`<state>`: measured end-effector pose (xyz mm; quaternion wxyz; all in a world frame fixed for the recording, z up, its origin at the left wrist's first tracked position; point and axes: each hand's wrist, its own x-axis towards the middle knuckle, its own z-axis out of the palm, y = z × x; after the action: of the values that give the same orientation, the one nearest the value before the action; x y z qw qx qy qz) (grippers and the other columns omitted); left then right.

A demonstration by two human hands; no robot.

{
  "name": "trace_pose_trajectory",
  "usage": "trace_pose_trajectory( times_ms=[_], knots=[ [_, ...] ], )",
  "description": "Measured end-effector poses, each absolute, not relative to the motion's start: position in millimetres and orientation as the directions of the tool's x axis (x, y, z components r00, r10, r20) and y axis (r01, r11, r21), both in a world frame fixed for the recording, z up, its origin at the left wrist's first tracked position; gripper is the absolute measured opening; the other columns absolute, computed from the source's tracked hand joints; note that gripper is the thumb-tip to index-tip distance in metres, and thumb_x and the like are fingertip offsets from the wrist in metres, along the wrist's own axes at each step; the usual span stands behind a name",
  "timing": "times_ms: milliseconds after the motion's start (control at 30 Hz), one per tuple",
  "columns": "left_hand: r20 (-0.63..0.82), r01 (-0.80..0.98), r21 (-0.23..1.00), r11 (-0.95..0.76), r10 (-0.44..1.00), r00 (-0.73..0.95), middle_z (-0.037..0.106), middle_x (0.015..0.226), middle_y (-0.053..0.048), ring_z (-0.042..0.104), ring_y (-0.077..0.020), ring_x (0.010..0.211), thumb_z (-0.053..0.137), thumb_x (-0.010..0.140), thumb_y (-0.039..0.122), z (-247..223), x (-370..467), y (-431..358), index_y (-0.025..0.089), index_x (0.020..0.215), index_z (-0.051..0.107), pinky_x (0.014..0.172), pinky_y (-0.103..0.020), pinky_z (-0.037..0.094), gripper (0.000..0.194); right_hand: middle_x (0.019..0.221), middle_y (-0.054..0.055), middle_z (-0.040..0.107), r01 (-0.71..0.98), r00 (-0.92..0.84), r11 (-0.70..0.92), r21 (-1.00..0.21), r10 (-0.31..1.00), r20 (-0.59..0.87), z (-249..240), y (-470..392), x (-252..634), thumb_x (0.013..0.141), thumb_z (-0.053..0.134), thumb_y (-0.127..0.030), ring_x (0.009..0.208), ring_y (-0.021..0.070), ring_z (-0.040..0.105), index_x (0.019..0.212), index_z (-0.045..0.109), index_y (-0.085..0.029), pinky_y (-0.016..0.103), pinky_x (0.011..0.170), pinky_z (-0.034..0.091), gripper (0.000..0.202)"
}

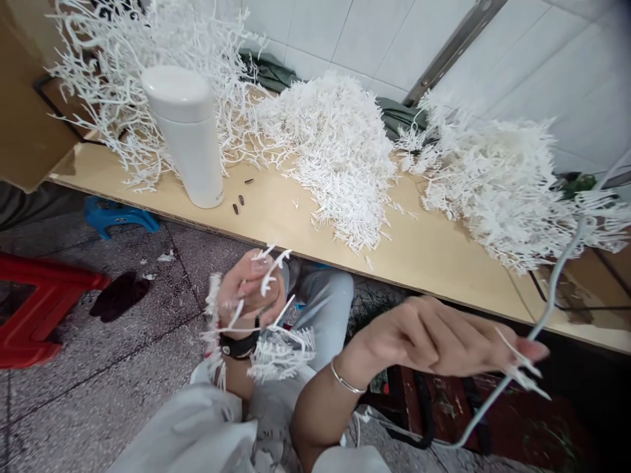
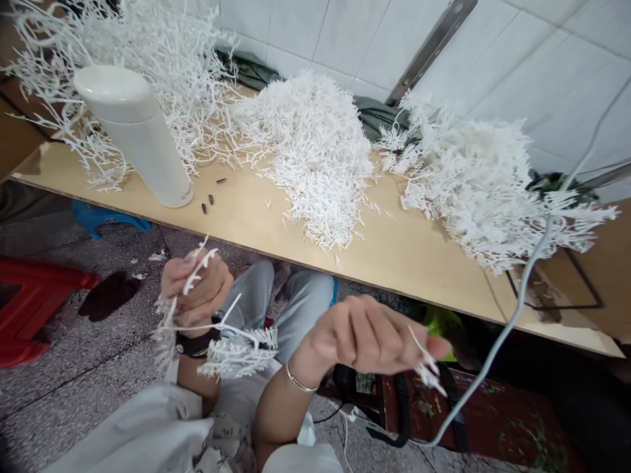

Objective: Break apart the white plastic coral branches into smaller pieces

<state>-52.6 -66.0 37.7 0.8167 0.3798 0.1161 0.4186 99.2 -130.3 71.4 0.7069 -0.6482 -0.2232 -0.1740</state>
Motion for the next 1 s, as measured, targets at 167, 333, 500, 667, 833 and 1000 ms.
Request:
trace_pose_trajectory(
  times_ms=[167, 333, 500, 667, 833, 1000],
  knots=[
    [0.328, -0.706, 0.702, 0.096, 0.836, 0.440, 0.015, 0.024, 0.008, 0.014, -0.0018, 0.018, 0.055, 0.081, 0.040, 49, -69, -83, 0.020, 0.033, 0.021, 0.022, -0.017, 0.026, 0.062, 0.037, -0.013, -0.007, -0.208, 0.580, 0.711, -0.672, 0.643, 0.500, 56, -124, 123, 0.087, 0.050, -0.046, 0.024, 0.0016, -0.004, 0.051, 0.021, -0.020, 0.014, 0.024, 0.005, 0.053],
    [0.250, -0.671, 0.741, -0.011, 0.932, 0.261, 0.022, 0.030, 0.007, 0.021, -0.0013, 0.023, 0.052, 0.084, 0.040, 47, -87, -94, 0.017, 0.038, 0.029, 0.028, -0.015, 0.030, 0.057, 0.039, -0.010, 0.018, -0.290, 0.276, 0.479, -0.829, 0.871, 0.407, 56, -96, 112, 0.088, 0.053, -0.045, 0.029, 0.0030, 0.020, 0.049, 0.027, -0.018, 0.016, 0.031, 0.020, 0.054],
    [0.200, -0.641, 0.755, -0.138, 0.979, 0.025, 0.017, 0.029, 0.005, 0.023, 0.0011, 0.024, 0.057, 0.081, 0.040, 59, -108, -93, 0.013, 0.034, 0.021, 0.027, -0.016, 0.016, 0.066, 0.044, -0.010, 0.015, -0.106, 0.534, 0.470, -0.876, 0.770, 0.349, 60, -67, 109, 0.085, 0.057, -0.047, 0.034, 0.0029, 0.019, 0.052, 0.025, -0.020, 0.018, 0.036, 0.018, 0.053],
    [0.244, -0.668, 0.719, -0.193, 0.970, -0.018, 0.010, 0.028, 0.006, 0.016, 0.0015, 0.022, 0.053, 0.085, 0.035, 72, -117, -82, 0.014, 0.036, 0.020, 0.027, -0.015, 0.010, 0.063, 0.049, -0.007, 0.024, 0.405, 0.659, 0.320, -0.857, 0.547, 0.516, 49, -46, 129, 0.084, 0.058, -0.044, 0.047, 0.0052, 0.026, 0.050, 0.035, -0.018, 0.023, 0.047, 0.021, 0.049],
    [0.326, -0.698, 0.683, -0.216, 0.945, 0.026, 0.011, 0.029, 0.007, 0.012, -0.0003, 0.022, 0.054, 0.083, 0.034, 85, -117, -73, 0.015, 0.038, 0.018, 0.025, -0.015, 0.012, 0.061, 0.049, -0.010, 0.030, 0.567, 0.608, 0.105, -0.817, 0.616, 0.501, 29, -36, 171, 0.079, 0.063, -0.039, 0.046, 0.0058, 0.029, 0.082, 0.056, -0.016, 0.023, 0.050, 0.028, 0.024],
    [0.373, -0.743, 0.641, -0.193, 0.924, 0.082, 0.015, 0.026, 0.007, 0.014, -0.0018, 0.021, 0.057, 0.081, 0.033, 88, -115, -63, 0.016, 0.036, 0.023, 0.025, -0.016, 0.018, 0.059, 0.082, -0.001, 0.054, 0.563, 0.577, 0.105, -0.820, 0.660, 0.481, 13, -33, 197, 0.078, 0.061, -0.037, 0.064, 0.0081, 0.050, 0.112, 0.048, -0.019, 0.020, 0.056, 0.039, 0.040]
  ],
)
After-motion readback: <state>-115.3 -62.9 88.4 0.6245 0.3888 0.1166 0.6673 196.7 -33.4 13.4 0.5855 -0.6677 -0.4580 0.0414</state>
